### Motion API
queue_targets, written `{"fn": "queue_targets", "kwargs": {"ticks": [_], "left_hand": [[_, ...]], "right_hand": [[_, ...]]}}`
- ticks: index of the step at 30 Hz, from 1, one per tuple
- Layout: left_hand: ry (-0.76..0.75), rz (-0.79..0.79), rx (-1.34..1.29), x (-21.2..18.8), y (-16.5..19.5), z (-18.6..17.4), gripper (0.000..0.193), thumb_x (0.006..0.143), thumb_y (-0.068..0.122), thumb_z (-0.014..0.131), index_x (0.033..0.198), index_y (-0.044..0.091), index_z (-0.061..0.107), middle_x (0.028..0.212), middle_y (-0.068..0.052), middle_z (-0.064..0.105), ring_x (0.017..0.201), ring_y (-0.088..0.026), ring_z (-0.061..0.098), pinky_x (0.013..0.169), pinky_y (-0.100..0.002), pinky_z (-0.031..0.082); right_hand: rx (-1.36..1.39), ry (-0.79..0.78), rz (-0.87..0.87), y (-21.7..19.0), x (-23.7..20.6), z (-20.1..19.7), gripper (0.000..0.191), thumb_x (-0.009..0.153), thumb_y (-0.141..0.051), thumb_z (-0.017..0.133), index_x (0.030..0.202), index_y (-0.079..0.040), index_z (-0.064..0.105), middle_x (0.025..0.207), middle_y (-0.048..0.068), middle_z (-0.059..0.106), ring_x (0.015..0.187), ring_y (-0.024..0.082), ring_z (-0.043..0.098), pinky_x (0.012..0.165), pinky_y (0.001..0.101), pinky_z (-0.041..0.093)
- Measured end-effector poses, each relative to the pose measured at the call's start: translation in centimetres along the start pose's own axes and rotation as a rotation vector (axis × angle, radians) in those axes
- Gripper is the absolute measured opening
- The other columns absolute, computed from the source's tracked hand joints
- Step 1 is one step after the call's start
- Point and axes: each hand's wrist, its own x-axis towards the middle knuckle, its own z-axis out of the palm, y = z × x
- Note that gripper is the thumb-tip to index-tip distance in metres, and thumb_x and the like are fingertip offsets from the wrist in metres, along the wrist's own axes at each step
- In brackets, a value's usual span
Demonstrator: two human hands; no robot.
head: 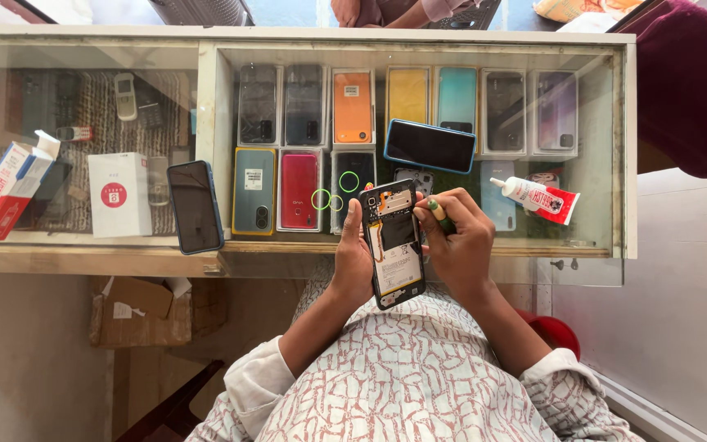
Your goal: The person holds a disassembled mobile phone and uses a small screwdriver to manipulate internal components. The person repeatedly turns the phone over and adjusts parts inside the chassis while working at a glass display counter.
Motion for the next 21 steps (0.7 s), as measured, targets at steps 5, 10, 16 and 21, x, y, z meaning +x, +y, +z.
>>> {"fn": "queue_targets", "kwargs": {"ticks": [5, 10, 16, 21], "left_hand": [[0.035, -0.034, -0.039, 1.1, -0.3, -1.0, 0.063, 0.111, 0.056, 0.037, 0.145, 0.005, 0.054, 0.132, -0.011, 0.065, 0.111, -0.022, 0.067, 0.094, -0.042, 0.059], [-0.035, -0.056, 0.028, 1.8, 0.5, -1.1, 0.066, 0.108, 0.057, 0.037, 0.143, 0.003, 0.054, 0.126, -0.013, 0.069, 0.105, -0.024, 0.07, 0.091, -0.045, 0.061], [0.011, -0.102, 0.049, 3.0, 1.1, -1.2, 0.064, 0.108, 0.058, 0.039, 0.141, 0.006, 0.053, 0.113, -0.017, 0.07, 0.093, -0.029, 0.073, 0.083, -0.046, 0.063], [-0.003, -0.115, 0.028, 4.0, 1.7, -1.4, 0.062, 0.109, 0.058, 0.038, 0.14, 0.007, 0.055, 0.113, -0.016, 0.07, 0.093, -0.027, 0.073, 0.082, -0.044, 0.063]], "right_hand": [[-0.201, -0.033, -0.133, 0.0, 0.7, -0.3, 0.011, 0.093, -0.004, 0.078, 0.102, 0.001, 0.073, 0.094, 0.009, 0.068, 0.074, 0.017, 0.07, 0.063, 0.0284, 0.055], [-0.097, -0.054, -0.029, 0.8, 1.3, -0.6, 0.016, 0.087, -0.001, 0.08, 0.103, -0.003, 0.076, 0.098, 0.007, 0.068, 0.08, 0.014, 0.069, 0.067, 0.0253, 0.056], [0.571, -0.12, 0.523, 3.8, 2.7, -0.3, 0.012, 0.086, -0.003, 0.082, 0.095, -0.002, 0.074, 0.088, 0.003, 0.073, 0.077, 0.007, 0.067, 0.069, 0.022, 0.055], [0.731, -0.065, 0.71, 5.7, 2.9, 0.2, 0.012, 0.084, -0.002, 0.082, 0.094, 0.0, 0.075, 0.08, 0.003, 0.073, 0.055, 0.003, 0.049, 0.047, 0.0178, 0.036]]}}
